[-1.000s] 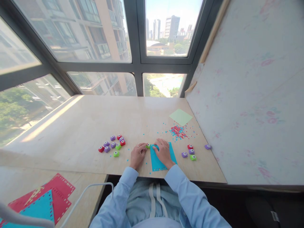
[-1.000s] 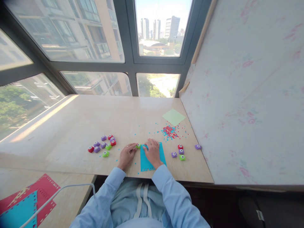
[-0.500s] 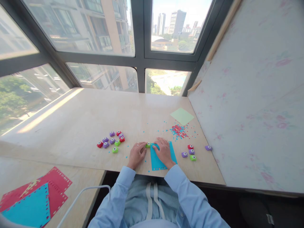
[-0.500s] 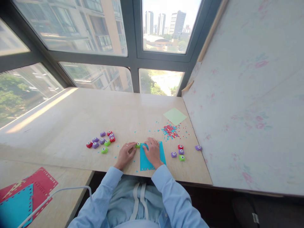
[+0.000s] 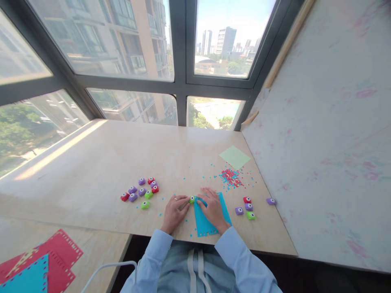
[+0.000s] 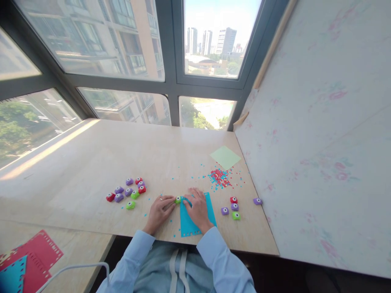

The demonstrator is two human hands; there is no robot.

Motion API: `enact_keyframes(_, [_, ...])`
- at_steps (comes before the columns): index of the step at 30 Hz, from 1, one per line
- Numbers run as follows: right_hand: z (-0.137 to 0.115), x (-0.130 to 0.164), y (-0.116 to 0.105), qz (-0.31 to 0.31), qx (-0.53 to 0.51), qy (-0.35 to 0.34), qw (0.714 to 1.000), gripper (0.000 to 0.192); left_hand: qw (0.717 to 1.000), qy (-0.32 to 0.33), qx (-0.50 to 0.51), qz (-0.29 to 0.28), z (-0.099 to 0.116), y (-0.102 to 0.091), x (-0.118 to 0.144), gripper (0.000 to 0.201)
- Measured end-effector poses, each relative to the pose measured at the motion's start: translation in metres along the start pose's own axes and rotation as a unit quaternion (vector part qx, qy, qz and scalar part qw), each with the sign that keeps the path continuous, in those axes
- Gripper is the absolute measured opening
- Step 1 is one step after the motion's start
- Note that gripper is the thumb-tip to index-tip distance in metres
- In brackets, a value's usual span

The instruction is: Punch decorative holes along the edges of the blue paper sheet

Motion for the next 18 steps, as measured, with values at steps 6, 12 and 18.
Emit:
enact_keyframes(6, [-0.002, 0.001, -0.002, -0.013, 0.002, 0.000, 1.000, 0.021, 1.000, -0.008, -0.002, 0.005, 0.004, -0.001, -0.005, 0.018])
enact_keyframes(12, [-0.004, 0.001, -0.002, -0.017, 0.009, -0.004, 1.000, 0.021, 0.998, -0.055, -0.029, 0.007, 0.002, 0.002, -0.011, 0.024])
enact_keyframes(18, [-0.004, 0.000, -0.002, -0.016, 0.005, -0.001, 1.000, 0.021, 0.996, -0.076, -0.044, -0.006, -0.001, 0.003, -0.015, 0.025])
Point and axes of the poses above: each hand's wrist, its own x-axis away from the middle knuckle, its own y-axis out of the palm, z = x × y, the point moved 5 cm from there along -x, towards the middle knuckle, and after that the axes turned 2 degrees about x, right-handed, at the moved point
